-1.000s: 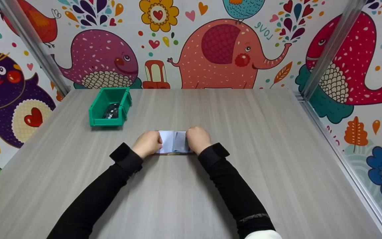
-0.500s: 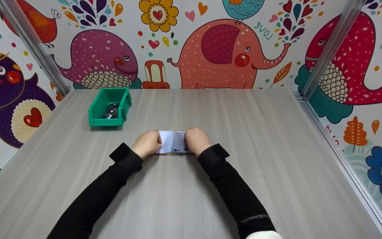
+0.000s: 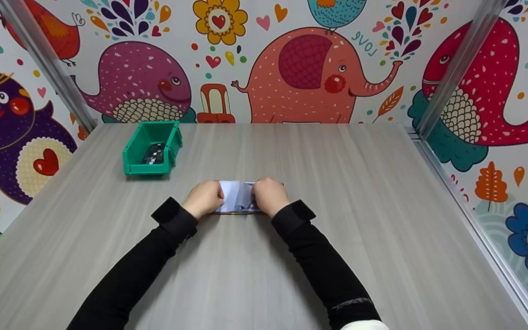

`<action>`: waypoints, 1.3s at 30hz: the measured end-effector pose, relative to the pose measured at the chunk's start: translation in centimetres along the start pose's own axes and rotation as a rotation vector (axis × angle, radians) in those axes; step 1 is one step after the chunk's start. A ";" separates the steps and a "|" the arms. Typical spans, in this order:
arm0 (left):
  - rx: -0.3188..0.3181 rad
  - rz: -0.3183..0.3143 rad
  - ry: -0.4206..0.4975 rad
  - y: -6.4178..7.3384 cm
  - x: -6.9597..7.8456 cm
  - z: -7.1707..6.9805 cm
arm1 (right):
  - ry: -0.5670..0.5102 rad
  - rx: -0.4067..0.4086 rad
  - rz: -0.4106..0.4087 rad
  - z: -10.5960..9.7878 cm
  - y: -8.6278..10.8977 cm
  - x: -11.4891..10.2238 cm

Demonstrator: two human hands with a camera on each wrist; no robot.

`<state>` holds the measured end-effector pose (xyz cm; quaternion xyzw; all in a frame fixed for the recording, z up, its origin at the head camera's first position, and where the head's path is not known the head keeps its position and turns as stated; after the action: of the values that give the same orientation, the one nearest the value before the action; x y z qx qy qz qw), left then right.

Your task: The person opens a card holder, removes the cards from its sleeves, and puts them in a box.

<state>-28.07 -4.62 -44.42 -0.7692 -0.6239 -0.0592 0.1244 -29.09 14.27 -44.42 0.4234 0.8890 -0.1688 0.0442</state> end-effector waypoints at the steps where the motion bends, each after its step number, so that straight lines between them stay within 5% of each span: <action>1: 0.001 0.001 0.003 0.0 0.0 0.0 | -0.001 0.005 -0.009 0.0 0.0 0.0; 25: -0.020 -0.025 0.038 -0.5 0.0 -0.4 | -0.034 -0.007 -0.004 0.2 0.0 -0.1; 39: 0.135 0.171 0.131 0.1 2.3 -1.3 | -0.021 0.044 -0.047 0.3 0.1 0.1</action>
<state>-27.38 -2.76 -42.65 -0.8041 -0.5491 -0.0566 0.2209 -29.10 14.26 -44.76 0.4017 0.8942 -0.1938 0.0401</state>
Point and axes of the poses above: each hand's wrist, its own y-axis away from the middle knuckle, its own z-axis out of the palm, x = y × z, the point moved 1 cm from there along -y, towards the middle knuckle, and after that the axes turned 2 degrees about -y, right-handed, at the moved point
